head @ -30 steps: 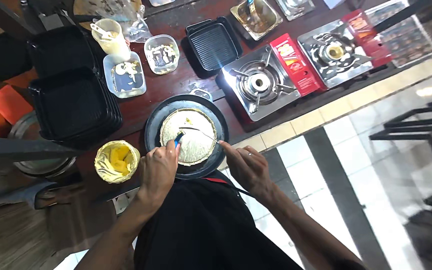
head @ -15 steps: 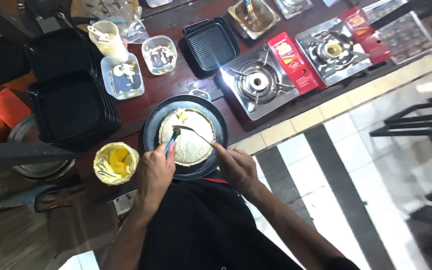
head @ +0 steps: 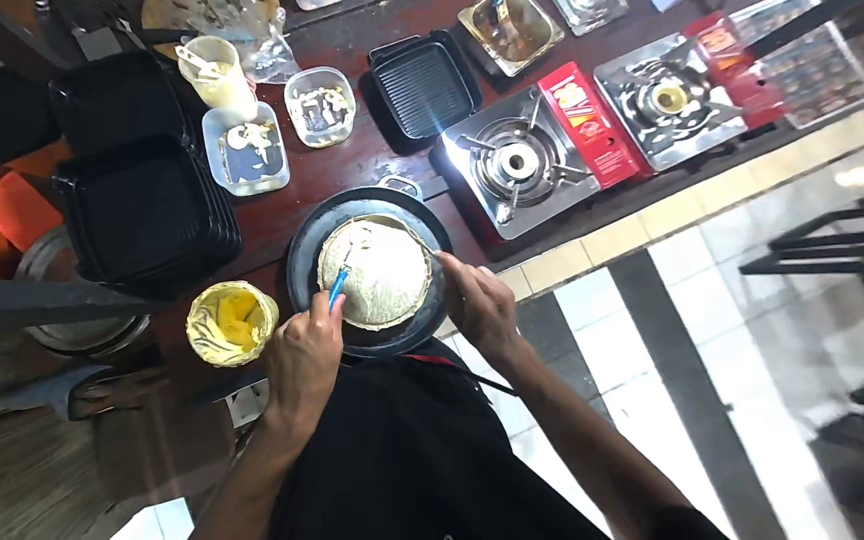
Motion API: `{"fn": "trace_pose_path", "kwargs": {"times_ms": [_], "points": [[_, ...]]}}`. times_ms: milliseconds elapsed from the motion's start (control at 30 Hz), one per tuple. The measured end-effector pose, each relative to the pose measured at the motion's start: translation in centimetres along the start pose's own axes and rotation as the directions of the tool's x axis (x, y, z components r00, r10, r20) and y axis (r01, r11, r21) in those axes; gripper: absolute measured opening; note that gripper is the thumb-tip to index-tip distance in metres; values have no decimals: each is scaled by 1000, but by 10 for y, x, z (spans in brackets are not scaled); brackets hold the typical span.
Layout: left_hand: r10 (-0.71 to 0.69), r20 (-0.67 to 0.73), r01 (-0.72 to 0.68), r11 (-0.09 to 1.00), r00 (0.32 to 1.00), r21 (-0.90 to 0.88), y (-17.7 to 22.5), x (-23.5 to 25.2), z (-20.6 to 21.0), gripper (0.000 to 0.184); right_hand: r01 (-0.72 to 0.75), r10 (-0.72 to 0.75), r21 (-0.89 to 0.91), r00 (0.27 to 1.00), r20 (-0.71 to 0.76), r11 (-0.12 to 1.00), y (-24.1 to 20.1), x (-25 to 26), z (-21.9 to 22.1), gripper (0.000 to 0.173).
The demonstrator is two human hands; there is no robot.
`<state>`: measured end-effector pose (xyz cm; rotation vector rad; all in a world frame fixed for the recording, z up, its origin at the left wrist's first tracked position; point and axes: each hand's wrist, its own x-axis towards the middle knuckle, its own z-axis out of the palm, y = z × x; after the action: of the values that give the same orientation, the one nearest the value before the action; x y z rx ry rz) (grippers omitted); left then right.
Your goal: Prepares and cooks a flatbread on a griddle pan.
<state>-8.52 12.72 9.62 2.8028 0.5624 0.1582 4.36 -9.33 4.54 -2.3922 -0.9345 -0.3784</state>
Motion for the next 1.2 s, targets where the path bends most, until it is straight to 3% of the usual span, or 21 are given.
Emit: {"fn": "trace_pose_path", "kwargs": {"times_ms": [67, 133, 233, 367, 567, 633, 800, 900, 1000, 1067, 1200], "points": [[-63, 33, 64, 997, 998, -45, -4, -7, -5, 43, -208, 191, 180, 976, 107, 961, 11, -6, 10, 29], [-121, 45, 125, 988, 992, -95, -9, -14, -8, 41, -465, 347, 393, 875, 336, 793, 24, -14, 25, 28], [-200, 33, 203, 965, 979, -165, -15, -28, -12, 40, -692, 382, 445, 701, 602, 568, 36, -27, 44, 27], [-261, -28, 244, 932, 965, -267, -21, -38, -23, 36, -704, 435, 359, 680, 590, 613, 41, -36, 40, 28], [-281, -34, 256, 912, 959, -320, -28, -43, -44, 36, -661, 458, 60, 579, 675, 748, 38, -11, -15, 29], [-266, -37, 238, 909, 963, -343, -33, -45, -46, 38, -579, 425, 1, 601, 677, 816, 41, -3, -32, 29], [-277, 18, 255, 856, 961, -449, -50, -52, -50, 37, -294, 238, 33, 829, 506, 955, 38, -1, -44, 29], [-305, 46, 283, 801, 951, -528, -64, -59, -50, 37, -405, 288, 126, 805, 519, 905, 44, -5, -29, 27], [-339, 51, 300, 741, 939, -601, -82, -70, -54, 35, -512, 425, 34, 745, 513, 858, 51, -3, -29, 26], [-379, 66, 332, 696, 923, -637, -94, -80, -60, 33, -434, 403, -21, 816, 416, 901, 44, 5, -35, 27], [-471, 96, 392, 586, 877, -709, -120, -101, -66, 32, -162, 154, 7, 952, 264, 987, -19, 26, -33, 24]]}}
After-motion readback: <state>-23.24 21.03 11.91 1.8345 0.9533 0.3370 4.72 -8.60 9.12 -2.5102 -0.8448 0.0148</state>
